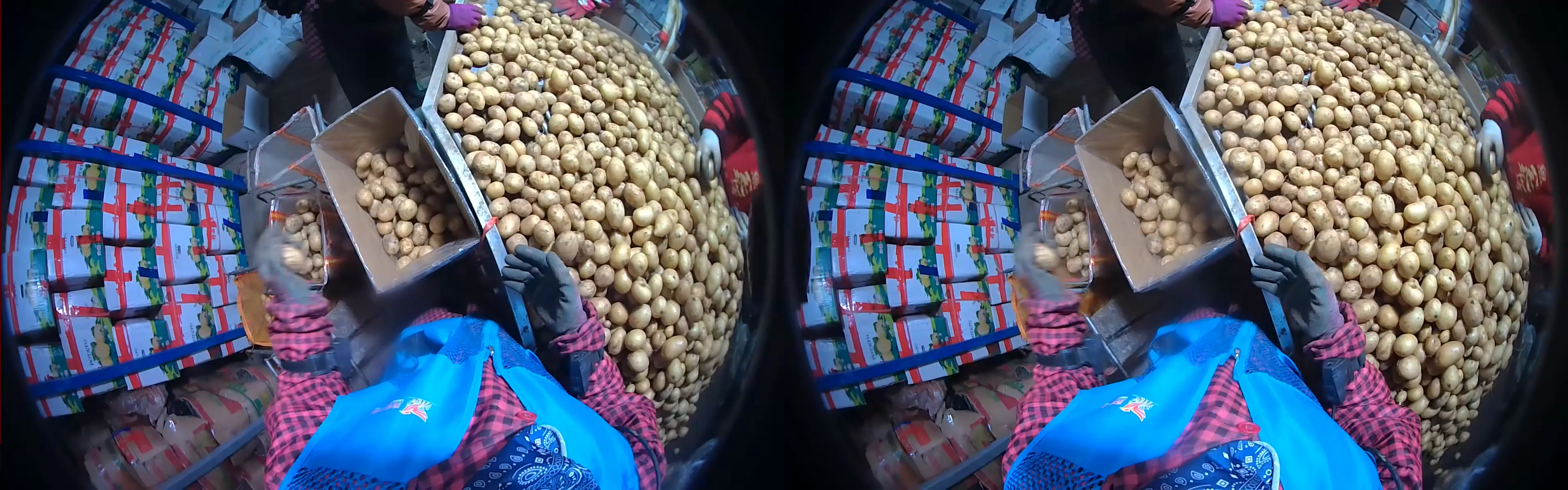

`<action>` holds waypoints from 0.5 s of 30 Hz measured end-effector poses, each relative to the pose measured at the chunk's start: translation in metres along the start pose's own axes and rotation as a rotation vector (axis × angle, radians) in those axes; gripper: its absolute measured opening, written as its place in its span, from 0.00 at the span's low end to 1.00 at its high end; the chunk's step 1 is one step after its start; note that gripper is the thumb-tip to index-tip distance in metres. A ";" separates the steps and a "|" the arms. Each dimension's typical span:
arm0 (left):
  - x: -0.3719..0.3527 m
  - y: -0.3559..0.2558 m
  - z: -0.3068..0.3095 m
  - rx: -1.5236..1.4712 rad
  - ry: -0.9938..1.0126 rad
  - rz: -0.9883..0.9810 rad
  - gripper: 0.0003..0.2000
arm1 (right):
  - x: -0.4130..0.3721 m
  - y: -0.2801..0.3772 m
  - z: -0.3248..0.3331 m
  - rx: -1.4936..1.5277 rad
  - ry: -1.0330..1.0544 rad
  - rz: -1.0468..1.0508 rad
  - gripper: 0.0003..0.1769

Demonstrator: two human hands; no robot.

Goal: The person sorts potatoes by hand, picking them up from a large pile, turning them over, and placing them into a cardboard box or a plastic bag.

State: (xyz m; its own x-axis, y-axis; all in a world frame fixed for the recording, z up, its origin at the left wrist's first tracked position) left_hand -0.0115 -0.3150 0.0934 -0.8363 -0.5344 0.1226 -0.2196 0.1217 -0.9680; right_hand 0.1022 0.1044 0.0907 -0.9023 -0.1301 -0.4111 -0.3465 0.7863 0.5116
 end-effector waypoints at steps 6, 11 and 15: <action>0.048 -0.073 0.036 0.445 -0.210 -0.525 0.24 | 0.003 -0.004 0.006 0.018 0.021 -0.027 0.29; 0.109 0.054 0.113 0.934 -0.034 -0.335 0.29 | -0.014 -0.001 0.000 -0.080 -0.025 0.022 0.24; 0.045 0.075 0.018 0.880 0.353 -0.361 0.25 | -0.038 0.024 0.000 -0.171 -0.149 0.028 0.24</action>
State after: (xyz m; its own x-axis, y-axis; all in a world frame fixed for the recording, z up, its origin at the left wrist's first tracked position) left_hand -0.0569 -0.3447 0.0220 -0.9252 -0.1221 0.3594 -0.1596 -0.7338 -0.6603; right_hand 0.1284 0.1286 0.1188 -0.8685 -0.0094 -0.4956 -0.3722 0.6726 0.6396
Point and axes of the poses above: each hand's wrist, its own x-axis towards the middle knuckle, its own z-axis out of the back of the hand, y = z × x, the point moved 1 cm from there along x, towards the middle knuckle, and after that the axes turned 3 degrees about -y, right-handed, at the moved point
